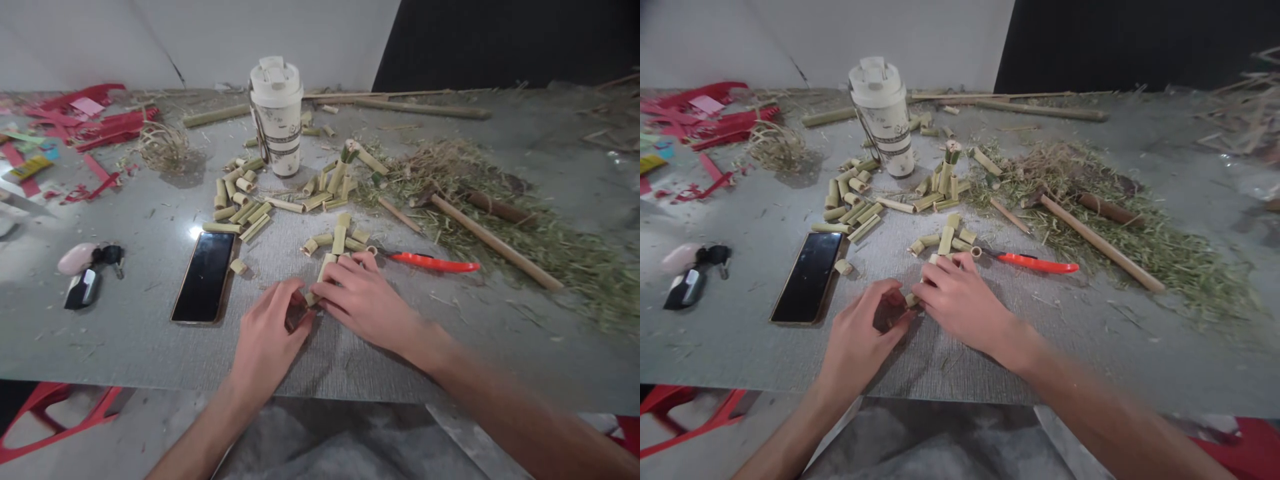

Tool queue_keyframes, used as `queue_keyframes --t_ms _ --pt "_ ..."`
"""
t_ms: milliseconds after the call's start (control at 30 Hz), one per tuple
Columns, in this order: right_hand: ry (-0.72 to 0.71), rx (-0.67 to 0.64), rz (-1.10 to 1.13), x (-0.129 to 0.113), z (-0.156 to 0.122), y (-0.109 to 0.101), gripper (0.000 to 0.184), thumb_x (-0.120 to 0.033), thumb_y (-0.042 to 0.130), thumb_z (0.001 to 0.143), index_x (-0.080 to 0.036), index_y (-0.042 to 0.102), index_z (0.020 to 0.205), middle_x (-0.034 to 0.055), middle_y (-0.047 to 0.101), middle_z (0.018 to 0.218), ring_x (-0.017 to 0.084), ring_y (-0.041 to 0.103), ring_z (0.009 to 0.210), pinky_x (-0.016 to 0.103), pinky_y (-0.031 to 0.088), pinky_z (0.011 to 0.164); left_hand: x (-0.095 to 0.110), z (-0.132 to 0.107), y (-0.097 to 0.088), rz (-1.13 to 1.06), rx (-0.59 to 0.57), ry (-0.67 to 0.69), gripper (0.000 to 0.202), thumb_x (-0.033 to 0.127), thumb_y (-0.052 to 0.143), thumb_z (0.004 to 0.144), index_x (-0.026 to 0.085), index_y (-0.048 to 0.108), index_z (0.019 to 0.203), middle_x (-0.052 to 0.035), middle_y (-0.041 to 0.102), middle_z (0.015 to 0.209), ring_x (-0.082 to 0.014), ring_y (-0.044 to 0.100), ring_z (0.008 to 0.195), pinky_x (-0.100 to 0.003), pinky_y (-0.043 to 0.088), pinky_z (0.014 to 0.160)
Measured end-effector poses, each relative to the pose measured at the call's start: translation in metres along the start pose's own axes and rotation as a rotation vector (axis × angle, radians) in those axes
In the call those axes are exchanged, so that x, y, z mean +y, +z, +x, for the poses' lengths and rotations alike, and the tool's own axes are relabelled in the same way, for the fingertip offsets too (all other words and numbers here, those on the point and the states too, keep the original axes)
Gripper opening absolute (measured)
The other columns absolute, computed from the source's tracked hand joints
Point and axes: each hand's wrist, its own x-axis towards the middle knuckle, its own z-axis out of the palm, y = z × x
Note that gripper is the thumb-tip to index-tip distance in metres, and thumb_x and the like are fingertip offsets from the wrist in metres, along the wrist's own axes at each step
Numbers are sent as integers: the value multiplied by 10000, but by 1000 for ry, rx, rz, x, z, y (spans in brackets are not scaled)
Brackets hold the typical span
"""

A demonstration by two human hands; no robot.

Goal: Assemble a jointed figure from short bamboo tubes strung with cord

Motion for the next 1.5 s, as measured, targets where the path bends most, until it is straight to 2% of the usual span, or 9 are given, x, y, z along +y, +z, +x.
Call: queue_keyframes --t_ms 133,267,400,533,633,900,1067,1267,1500 --pt "96 130 54 14 -2 -12 189 -241 648 1091 -228 715 1267 38 725 1061 239 652 1041 431 343 957 1 1 -3 72 -5 42 304 161 739 938 272 587 1177 14 692 1018 -210 707 883 -330 527 762" --pt "291 277 69 34 -5 -27 129 -182 609 1077 -223 719 1133 22 743 1003 209 698 970 414 366 925 9 15 -6 300 -41 200 251 298 701 1008 226 575 1213 -80 691 1132 -298 712 963 -418 565 792" --pt "354 165 16 34 -7 -27 184 -297 743 1001 -223 723 1168 54 765 1109 283 708 1079 439 362 957 25 43 -7 457 -152 274 309 341 637 1066 207 553 1331 -95 738 1130 -339 753 1005 -422 567 768" --pt "379 49 -51 25 -7 -18 197 -213 679 1005 -199 701 1201 80 780 1168 308 691 1119 442 346 941 31 63 -5 516 -332 220 488 269 593 1061 263 461 1530 -61 802 1153 -346 798 923 -377 468 606" --pt "373 54 -55 24 -8 -14 162 -187 654 1008 -205 698 1163 64 801 1146 299 685 1083 443 327 929 27 65 -6 525 -396 172 503 235 560 1033 278 478 1528 -47 829 1107 -357 809 895 -370 409 579" --pt "361 71 -61 29 -11 -13 131 -186 652 1026 -216 692 1147 31 808 1134 277 689 1081 442 301 923 13 57 -15 528 -420 167 517 193 511 979 289 520 1487 -56 829 1133 -328 800 874 -342 357 568" --pt "356 71 -59 29 -12 -14 146 -184 650 1021 -215 695 1157 32 810 1121 286 692 1081 446 310 939 12 61 -17 513 -406 165 520 200 545 984 299 513 1494 -66 820 1209 -326 803 959 -327 385 590" --pt "366 70 -36 30 -13 -13 126 -210 639 1031 -214 706 1137 68 814 1148 303 695 1102 457 342 971 16 61 -27 464 -442 108 557 368 669 999 334 500 1529 -50 820 1162 -327 800 949 -341 459 640" --pt "370 86 -44 29 -13 -15 125 -238 666 1024 -223 714 1138 71 822 1125 314 704 1086 469 345 962 14 47 -38 478 -465 67 657 416 724 955 310 488 1558 -81 808 1153 -336 791 943 -367 519 692"
